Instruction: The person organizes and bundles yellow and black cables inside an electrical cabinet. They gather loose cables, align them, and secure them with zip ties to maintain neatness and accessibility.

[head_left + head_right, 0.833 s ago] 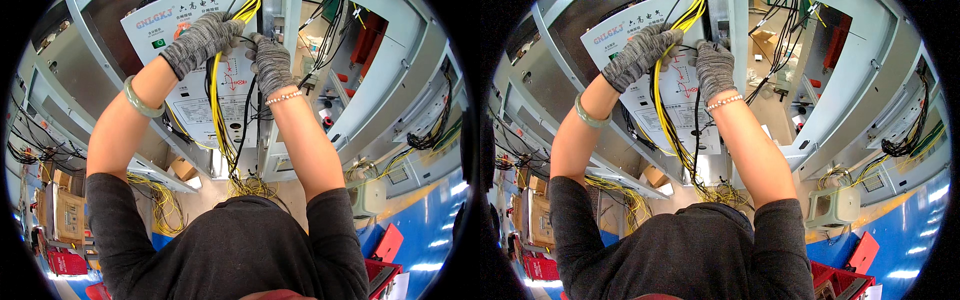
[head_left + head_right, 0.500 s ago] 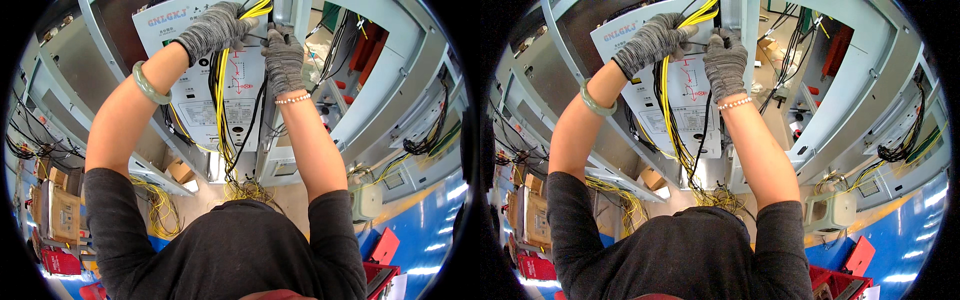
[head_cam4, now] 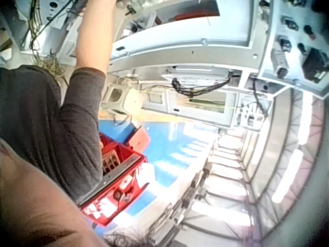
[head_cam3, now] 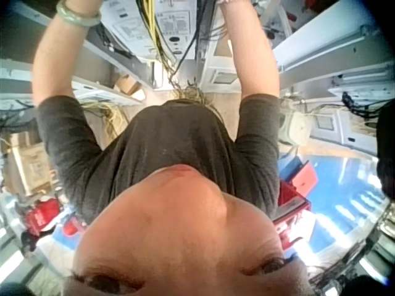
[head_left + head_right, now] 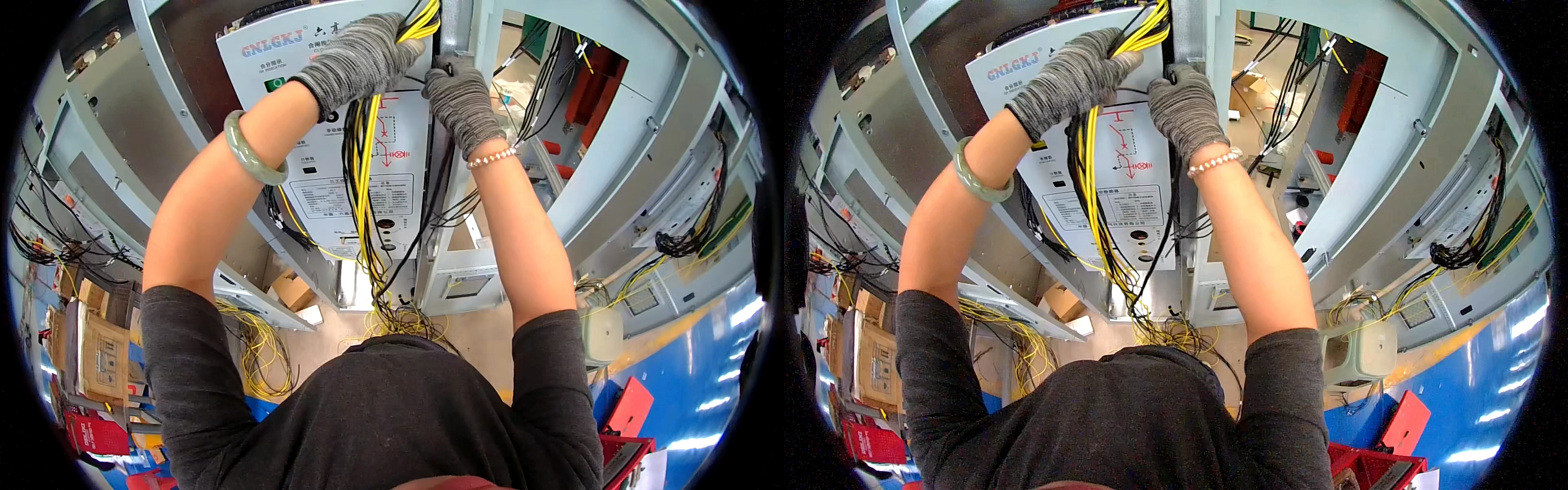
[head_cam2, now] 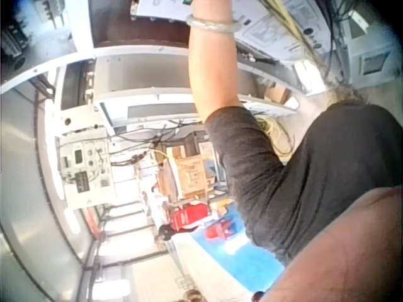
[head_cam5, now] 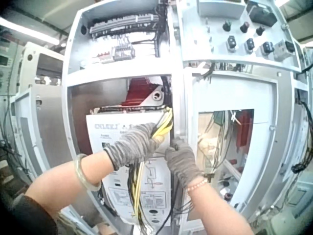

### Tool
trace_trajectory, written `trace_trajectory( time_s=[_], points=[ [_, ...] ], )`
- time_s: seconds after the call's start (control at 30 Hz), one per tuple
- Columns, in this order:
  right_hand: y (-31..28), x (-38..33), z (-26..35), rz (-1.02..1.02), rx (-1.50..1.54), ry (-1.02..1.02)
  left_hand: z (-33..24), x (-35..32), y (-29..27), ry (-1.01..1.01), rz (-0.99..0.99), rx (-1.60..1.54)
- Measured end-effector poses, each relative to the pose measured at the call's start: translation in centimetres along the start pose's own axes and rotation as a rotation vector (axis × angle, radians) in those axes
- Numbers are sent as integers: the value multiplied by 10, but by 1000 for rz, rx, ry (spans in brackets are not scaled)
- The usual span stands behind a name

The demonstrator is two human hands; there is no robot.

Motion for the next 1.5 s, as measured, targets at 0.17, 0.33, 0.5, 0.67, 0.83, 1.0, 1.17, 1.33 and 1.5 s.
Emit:
trace_trajectory(
  time_s=[0.17,0.33,0.5,0.67,0.83,1.0,1.17,1.33,1.5],
  points=[
    [-11,19,15,288,-319,-20,-1,-5,4,67,-46,157],
    [-7,14,-14,36,176,-56,-8,-4,3,70,-27,164],
    [-33,-21,27,78,426,-108,2,1,8,85,-83,164],
    [-44,-24,24,-46,395,-253,6,12,14,7,29,-185],
    [-49,-40,40,-3,867,87,-2,7,20,-199,373,-885],
    [-49,-28,40,-49,508,-332,-24,36,34,-496,303,-1137],
    [-59,-33,29,21,342,-487,-23,48,33,-346,417,-1040],
    [-71,-31,24,-14,554,-461,-72,35,-16,-388,227,-550],
    [-71,-16,14,173,566,-292,-60,54,-65,-351,48,-279]
  ],
)
Point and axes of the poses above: each hand's wrist, its own x-axis towards the middle knuckle, its own y-axis out of the palm, z = x × y, the point moved 1 cm from there along x, towards the middle knuckle, and after that the axes turned 10 degrees about -y, right-handed, at the moved point
